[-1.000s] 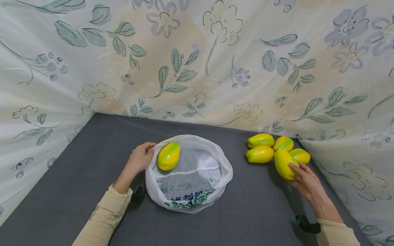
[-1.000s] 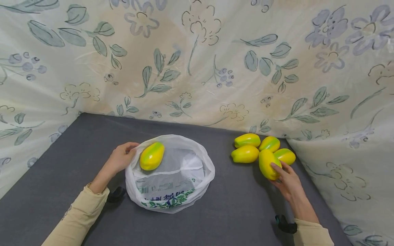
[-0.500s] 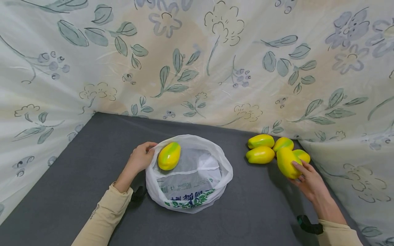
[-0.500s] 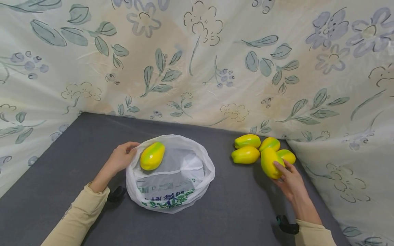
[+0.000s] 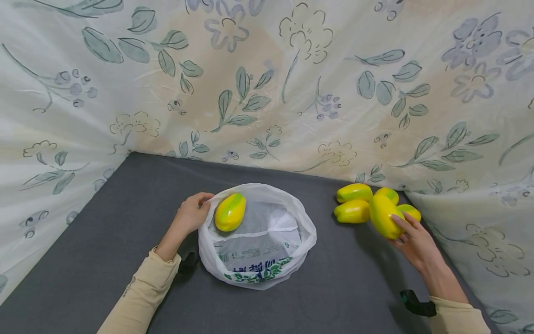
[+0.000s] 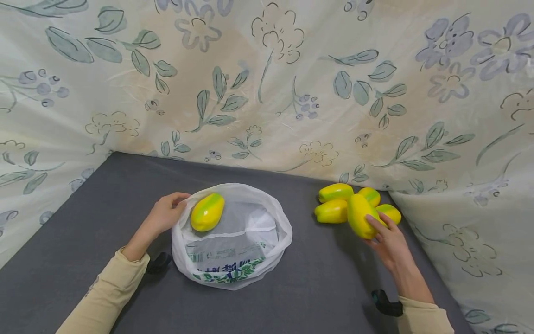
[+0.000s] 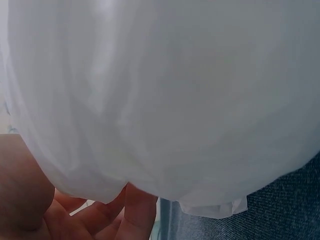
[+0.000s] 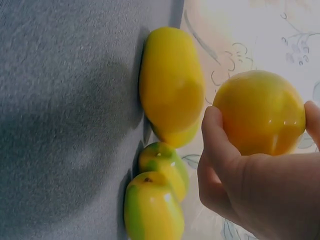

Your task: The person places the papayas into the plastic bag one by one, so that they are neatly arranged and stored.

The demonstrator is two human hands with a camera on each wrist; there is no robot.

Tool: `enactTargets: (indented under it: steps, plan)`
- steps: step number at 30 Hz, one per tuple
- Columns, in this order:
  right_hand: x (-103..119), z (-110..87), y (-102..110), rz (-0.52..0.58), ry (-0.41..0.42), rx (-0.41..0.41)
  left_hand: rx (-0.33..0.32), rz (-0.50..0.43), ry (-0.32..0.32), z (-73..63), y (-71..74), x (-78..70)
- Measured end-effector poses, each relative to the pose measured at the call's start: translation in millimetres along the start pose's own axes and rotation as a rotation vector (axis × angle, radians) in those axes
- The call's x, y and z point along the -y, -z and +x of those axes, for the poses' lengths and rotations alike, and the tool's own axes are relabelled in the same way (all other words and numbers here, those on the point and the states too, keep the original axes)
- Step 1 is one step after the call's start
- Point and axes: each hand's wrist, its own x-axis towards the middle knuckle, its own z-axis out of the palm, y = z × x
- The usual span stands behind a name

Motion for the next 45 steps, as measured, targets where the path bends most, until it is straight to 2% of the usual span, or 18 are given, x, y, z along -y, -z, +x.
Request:
enactTargets:
  steps: [7, 11, 14, 15, 22, 26, 36, 45]
  plan:
    - [17, -21.9, -25, -0.030, -0.027, 0.064, -0.001, 0.002, 0.009, 0.3, -0.2, -0.9]
    - [8, -11.5, -21, -0.024, -0.016, 0.095, 0.000, 0.004, 0.016, 0.6, -0.3, -1.8]
    - [0, -0.9, -18, -0.008, -0.013, 0.082, 0.002, 0.002, 0.018, 0.8, -0.4, -1.5]
    - [2, -3.7, -22, -0.007, -0.009, 0.077, 0.002, 0.002, 0.018, 1.0, -0.5, -1.1]
    - [46, -57.2, -73, -0.064, -0.034, 0.160, 0.002, 0.005, 0.029, 2.1, -1.7, -0.4]
    - [57, -72.3, -92, -0.058, -0.042, 0.172, 0.002, 0.006, 0.030, 2.3, -2.3, -0.6]
    - [59, -74.8, -108, -0.049, -0.026, 0.239, -0.007, -0.001, 0.022, 2.8, -2.9, -0.5]
    - [59, -71.3, -116, -0.021, -0.046, 0.261, -0.006, -0.001, 0.015, 3.1, -3.1, 1.0]
